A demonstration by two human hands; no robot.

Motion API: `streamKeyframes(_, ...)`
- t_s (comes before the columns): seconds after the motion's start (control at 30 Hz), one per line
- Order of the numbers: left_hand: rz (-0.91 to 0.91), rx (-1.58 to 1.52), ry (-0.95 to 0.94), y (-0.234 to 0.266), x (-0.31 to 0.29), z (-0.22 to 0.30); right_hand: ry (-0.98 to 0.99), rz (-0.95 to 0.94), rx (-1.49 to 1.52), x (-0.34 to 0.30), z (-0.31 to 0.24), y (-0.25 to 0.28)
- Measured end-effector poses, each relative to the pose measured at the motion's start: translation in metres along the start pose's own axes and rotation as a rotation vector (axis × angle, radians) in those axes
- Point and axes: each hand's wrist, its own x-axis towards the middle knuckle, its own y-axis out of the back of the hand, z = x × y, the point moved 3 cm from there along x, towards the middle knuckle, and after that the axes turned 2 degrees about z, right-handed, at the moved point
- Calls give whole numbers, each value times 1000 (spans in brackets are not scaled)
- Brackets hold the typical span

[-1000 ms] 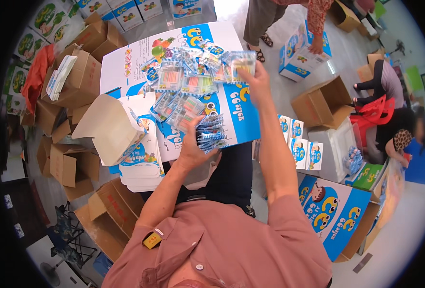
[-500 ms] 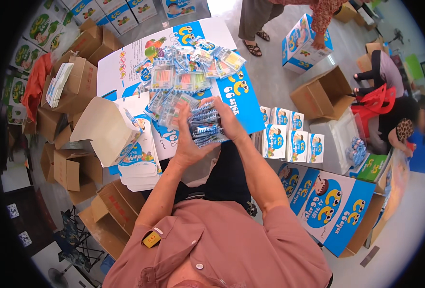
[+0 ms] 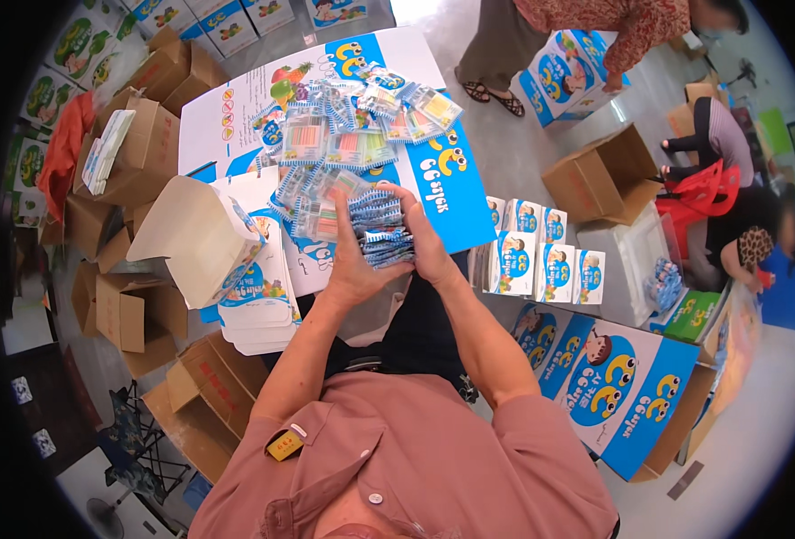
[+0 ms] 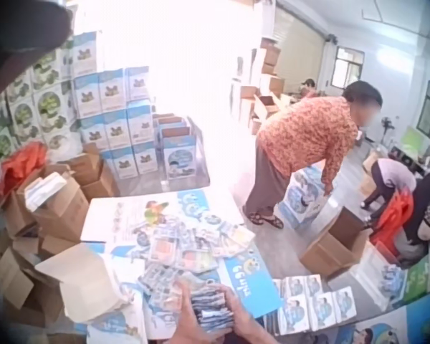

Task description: Assembling white cardboard boxes and filling them with blue-packaged products.

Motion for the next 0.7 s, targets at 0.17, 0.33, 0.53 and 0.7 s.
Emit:
streamKeyframes(0.17, 21, -84, -2, -1, 6, 2, -67, -25, -49, 5, -3, 6)
streamKeyframes(0.33, 49, -428, 114, 11, -4, 40, -44, -143, -338, -18, -36, -12)
streamKeyframes(0.53, 68, -413, 132, 46, -25, 88, -146, -308, -249, -49, -68, -66)
streamKeyframes(0.7, 103, 23, 13, 118, -24, 125, -119, -204, -211, -39, -47, -112)
